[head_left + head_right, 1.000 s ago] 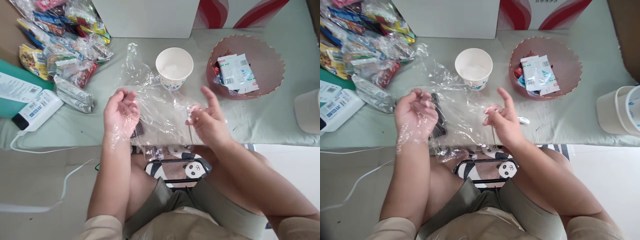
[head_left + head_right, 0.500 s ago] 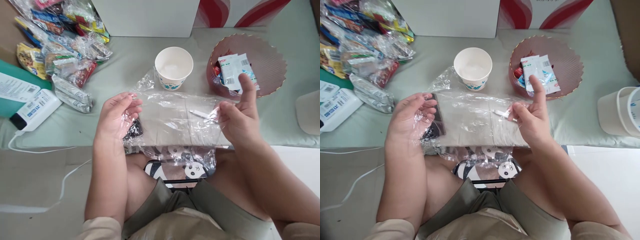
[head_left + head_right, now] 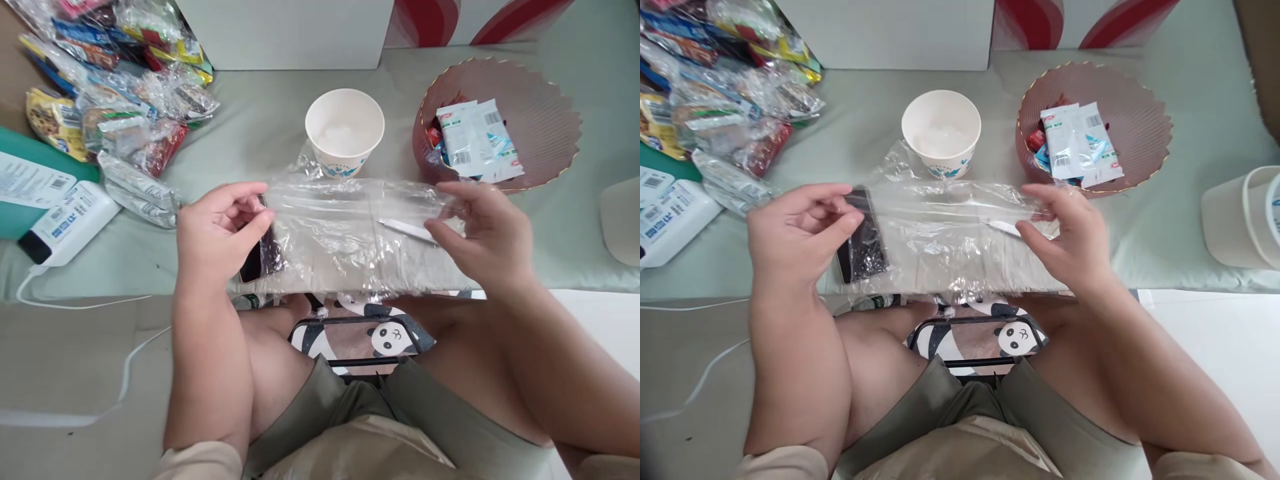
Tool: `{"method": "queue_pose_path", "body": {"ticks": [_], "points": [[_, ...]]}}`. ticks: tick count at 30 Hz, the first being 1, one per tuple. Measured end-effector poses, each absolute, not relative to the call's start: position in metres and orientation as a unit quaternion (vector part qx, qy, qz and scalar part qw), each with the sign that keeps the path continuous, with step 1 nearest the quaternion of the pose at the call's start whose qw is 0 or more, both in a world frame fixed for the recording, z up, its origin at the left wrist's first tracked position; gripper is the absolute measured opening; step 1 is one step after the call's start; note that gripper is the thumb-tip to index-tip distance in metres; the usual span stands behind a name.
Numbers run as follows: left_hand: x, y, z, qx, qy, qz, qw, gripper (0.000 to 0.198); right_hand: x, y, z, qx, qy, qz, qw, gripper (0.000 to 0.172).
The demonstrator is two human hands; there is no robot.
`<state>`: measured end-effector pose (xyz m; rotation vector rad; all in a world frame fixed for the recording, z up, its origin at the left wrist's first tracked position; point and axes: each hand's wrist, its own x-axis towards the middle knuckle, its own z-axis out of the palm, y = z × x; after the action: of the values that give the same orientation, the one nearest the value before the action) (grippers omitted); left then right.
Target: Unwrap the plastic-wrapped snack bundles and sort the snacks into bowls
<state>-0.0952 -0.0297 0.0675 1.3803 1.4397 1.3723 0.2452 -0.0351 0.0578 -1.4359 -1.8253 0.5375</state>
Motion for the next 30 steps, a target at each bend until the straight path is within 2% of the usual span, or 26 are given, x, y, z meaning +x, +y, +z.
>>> {"method": "queue_pose_path", "body": {"ticks": [2, 3, 5, 8, 11, 14, 16, 18, 21, 24, 26, 28, 30], "points": [[-0.097, -0.03, 0.067, 0.561, 0.571, 0.52, 0.298, 0.011, 0.242, -0.035, 0.058, -0.578, -0.717, 0.135, 0.364, 0.011], [-0.097, -0.031, 0.067, 0.574, 0.565, 0.522, 0.28, 0.007, 0.24, -0.034, 0.058, -0.583, -0.714, 0.112, 0.371, 0.008], [-0.097, -0.031, 0.068, 0.583, 0.531, 0.551, 0.274, 0.007, 0.238, -0.034, 0.058, -0.581, -0.718, 0.086, 0.374, 0.009], [-0.092, -0.031, 0.072, 0.553, 0.462, 0.606, 0.336, 0.01, 0.236, -0.033, 0.06, -0.567, -0.729, 0.068, 0.377, 0.011], [-0.084, -0.03, 0.078, 0.508, 0.457, 0.632, 0.366, 0.018, 0.236, -0.035, 0.064, -0.516, -0.753, 0.074, 0.402, 0.015], [-0.077, -0.029, 0.081, 0.498, 0.469, 0.645, 0.341, 0.03, 0.234, -0.04, 0.069, -0.463, -0.774, 0.133, 0.412, 0.021], [-0.075, -0.028, 0.081, 0.499, 0.469, 0.64, 0.349, 0.033, 0.233, -0.043, 0.073, -0.491, -0.752, 0.208, 0.388, 0.021], [-0.074, -0.028, 0.079, 0.491, 0.478, 0.634, 0.359, 0.032, 0.231, -0.046, 0.076, -0.537, -0.698, 0.299, 0.368, 0.019], [-0.076, -0.026, 0.074, 0.461, 0.518, 0.623, 0.362, 0.028, 0.229, -0.043, 0.076, -0.561, -0.616, 0.4, 0.381, 0.024], [-0.081, -0.022, 0.067, 0.441, 0.537, 0.611, 0.38, 0.028, 0.233, -0.034, 0.072, -0.577, -0.56, 0.446, 0.394, 0.023], [-0.084, -0.018, 0.064, 0.437, 0.531, 0.597, 0.414, 0.026, 0.239, -0.029, 0.068, -0.576, -0.552, 0.474, 0.372, 0.023], [-0.086, -0.016, 0.064, 0.421, 0.524, 0.58, 0.461, 0.025, 0.244, -0.028, 0.065, -0.555, -0.593, 0.478, 0.334, 0.033], [-0.084, -0.016, 0.067, 0.408, 0.515, 0.549, 0.517, 0.025, 0.246, -0.029, 0.064, -0.529, -0.667, 0.432, 0.297, 0.046]]}}
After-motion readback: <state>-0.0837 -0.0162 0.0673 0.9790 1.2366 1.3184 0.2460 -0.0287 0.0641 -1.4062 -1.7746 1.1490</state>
